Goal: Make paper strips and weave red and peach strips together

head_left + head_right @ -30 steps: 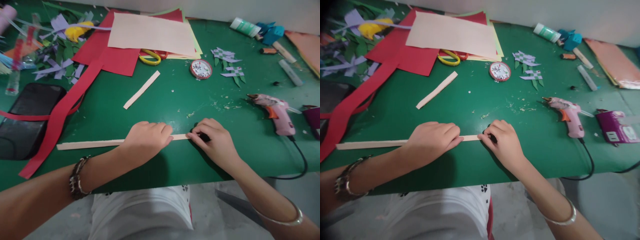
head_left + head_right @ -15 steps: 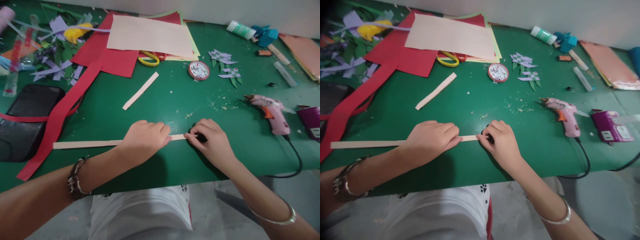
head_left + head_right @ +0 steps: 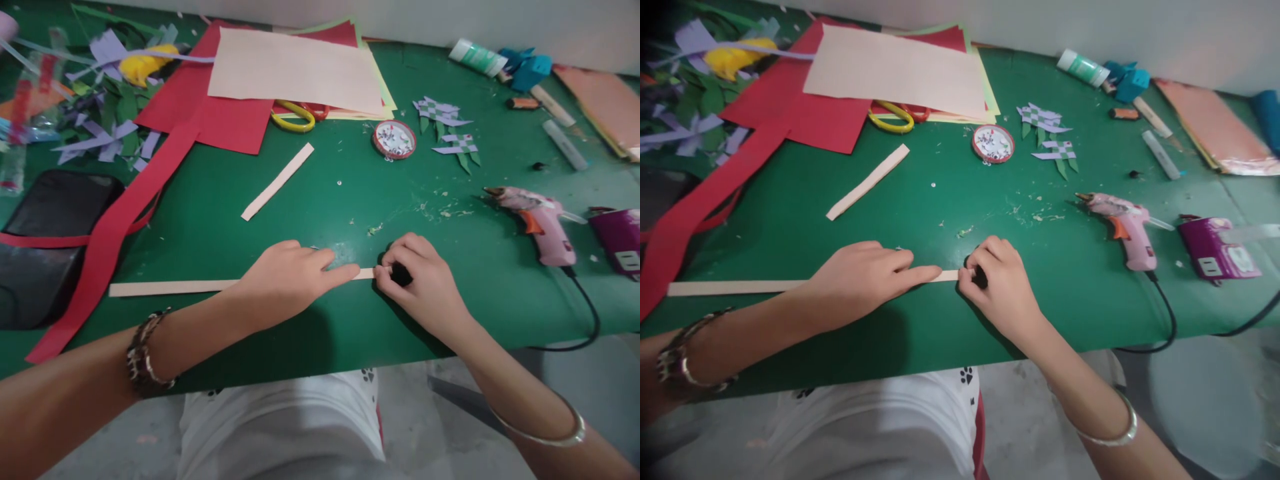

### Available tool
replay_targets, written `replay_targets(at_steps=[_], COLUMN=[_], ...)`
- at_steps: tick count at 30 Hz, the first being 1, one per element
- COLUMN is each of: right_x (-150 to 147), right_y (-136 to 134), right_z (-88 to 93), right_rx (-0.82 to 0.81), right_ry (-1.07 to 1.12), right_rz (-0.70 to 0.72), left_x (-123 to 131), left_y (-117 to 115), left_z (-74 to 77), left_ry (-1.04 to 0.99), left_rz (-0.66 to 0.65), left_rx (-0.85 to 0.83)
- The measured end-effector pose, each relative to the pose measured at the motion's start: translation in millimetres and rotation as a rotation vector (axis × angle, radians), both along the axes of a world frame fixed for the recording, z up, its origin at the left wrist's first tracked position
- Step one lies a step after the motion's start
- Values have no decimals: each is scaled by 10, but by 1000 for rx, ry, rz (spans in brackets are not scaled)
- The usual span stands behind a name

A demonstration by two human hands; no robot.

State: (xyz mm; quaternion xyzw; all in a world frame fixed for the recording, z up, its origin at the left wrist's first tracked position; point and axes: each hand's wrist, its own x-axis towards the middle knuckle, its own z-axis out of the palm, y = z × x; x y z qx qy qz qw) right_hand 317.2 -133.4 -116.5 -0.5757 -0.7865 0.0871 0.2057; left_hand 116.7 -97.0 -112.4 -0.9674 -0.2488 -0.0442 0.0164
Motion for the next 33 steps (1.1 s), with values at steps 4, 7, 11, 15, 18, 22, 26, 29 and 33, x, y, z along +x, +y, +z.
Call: replay_targets(at_steps=[4, 7, 11, 15, 18, 22, 26, 29, 33], right_x=[23, 44, 59, 58, 49, -14, -154, -243, -272], right_y=[-21, -30, -36, -78, -139, -195, -179, -158, -167], right_z=[-5, -7, -13, -3, 12, 11, -3, -4, -3], right_rx=[36, 46, 57, 93, 143, 104, 18, -22, -22], right_ry=[-16, -30, -42, -67, -81, -97, -150, -202, -216], right_rz=[-49, -74, -61, -72, -40, -31, -187, -285, -292], left_x=[-7, -6, -8, -10, -12, -12, -9, -8, -9], left_y=[12, 14, 24, 41, 45, 45, 56, 64, 53], left_z=[12, 2, -4, -8, -18, -23, -10, -2, -23], left_ry=[22, 15, 28, 39, 29, 36, 62, 73, 6], left_rz=[-36, -67, -83, -97, -109, -118, -125, -135, -79], left_rx=[0, 2, -7, -28, -23, -14, -7, -3, 53])
